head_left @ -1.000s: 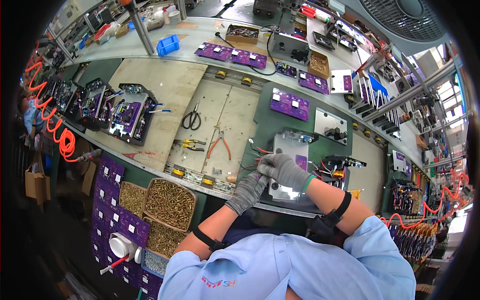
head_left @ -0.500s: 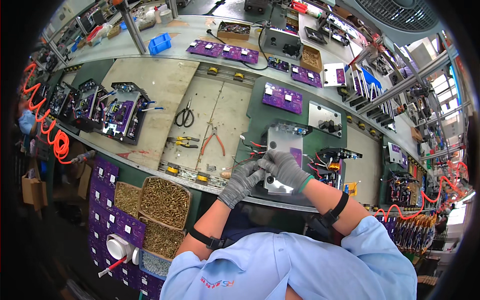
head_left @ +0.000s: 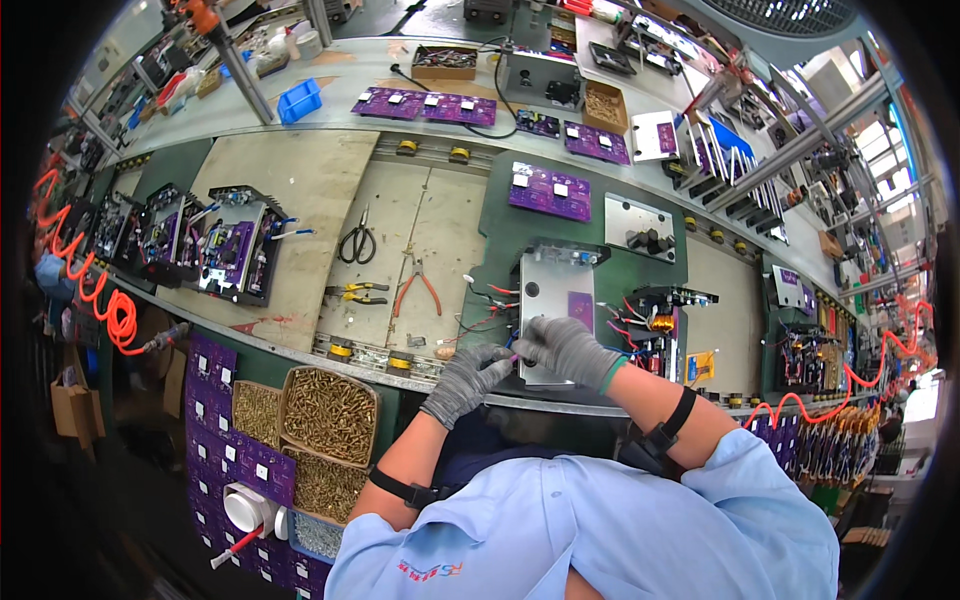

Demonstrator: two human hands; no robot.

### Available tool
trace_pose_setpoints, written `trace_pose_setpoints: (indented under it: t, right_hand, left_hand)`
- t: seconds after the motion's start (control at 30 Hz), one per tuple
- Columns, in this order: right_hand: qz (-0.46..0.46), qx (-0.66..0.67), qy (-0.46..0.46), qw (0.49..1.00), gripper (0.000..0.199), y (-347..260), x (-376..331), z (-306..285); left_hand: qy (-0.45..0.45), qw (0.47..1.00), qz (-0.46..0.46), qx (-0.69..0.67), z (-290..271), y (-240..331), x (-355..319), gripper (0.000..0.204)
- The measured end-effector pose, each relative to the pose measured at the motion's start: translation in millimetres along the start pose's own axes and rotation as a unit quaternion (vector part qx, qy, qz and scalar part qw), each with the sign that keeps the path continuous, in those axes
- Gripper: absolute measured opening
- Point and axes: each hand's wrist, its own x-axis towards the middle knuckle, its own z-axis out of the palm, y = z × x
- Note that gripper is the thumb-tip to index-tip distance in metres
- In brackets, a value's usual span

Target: Assembling and wiring electronic components inside a power inverter casing on a factory assembly line.

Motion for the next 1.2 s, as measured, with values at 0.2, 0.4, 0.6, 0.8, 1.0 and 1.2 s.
trace_pose_setpoints:
  t: [0.2, 0.4, 0.6, 0.8, 1.0, 1.2]
  right_hand:
    - [-0.012, -0.119, -0.071, 0.990, 0.040, 29.0, -23.8, -11.6]
    - [-0.064, -0.141, -0.099, 0.983, 0.041, 34.6, -20.5, -3.1]
    - [-0.041, -0.120, -0.128, 0.984, 0.047, 30.0, -16.8, -7.9]
    - [-0.062, -0.123, -0.121, 0.983, 0.043, 27.2, -14.2, -9.2]
    - [-0.034, -0.090, -0.137, 0.986, 0.043, 29.3, -15.3, -7.6]
    - [-0.029, -0.107, -0.143, 0.983, 0.043, 29.9, -15.2, -7.5]
  left_hand:
    - [-0.051, 0.992, -0.073, 0.094, -6.4, -18.3, 22.1, 0.032]
    - [-0.128, 0.988, -0.002, 0.084, 0.1, -31.5, 40.4, 0.030]
    - [-0.197, 0.972, -0.107, -0.075, 5.6, -34.6, 44.6, 0.032]
    - [-0.195, 0.973, -0.003, -0.127, 6.7, -44.4, 38.4, 0.031]
    - [-0.186, 0.968, -0.055, -0.159, 16.3, -55.6, 47.1, 0.033]
    - [-0.182, 0.974, -0.024, -0.131, 16.8, -49.0, 49.0, 0.030]
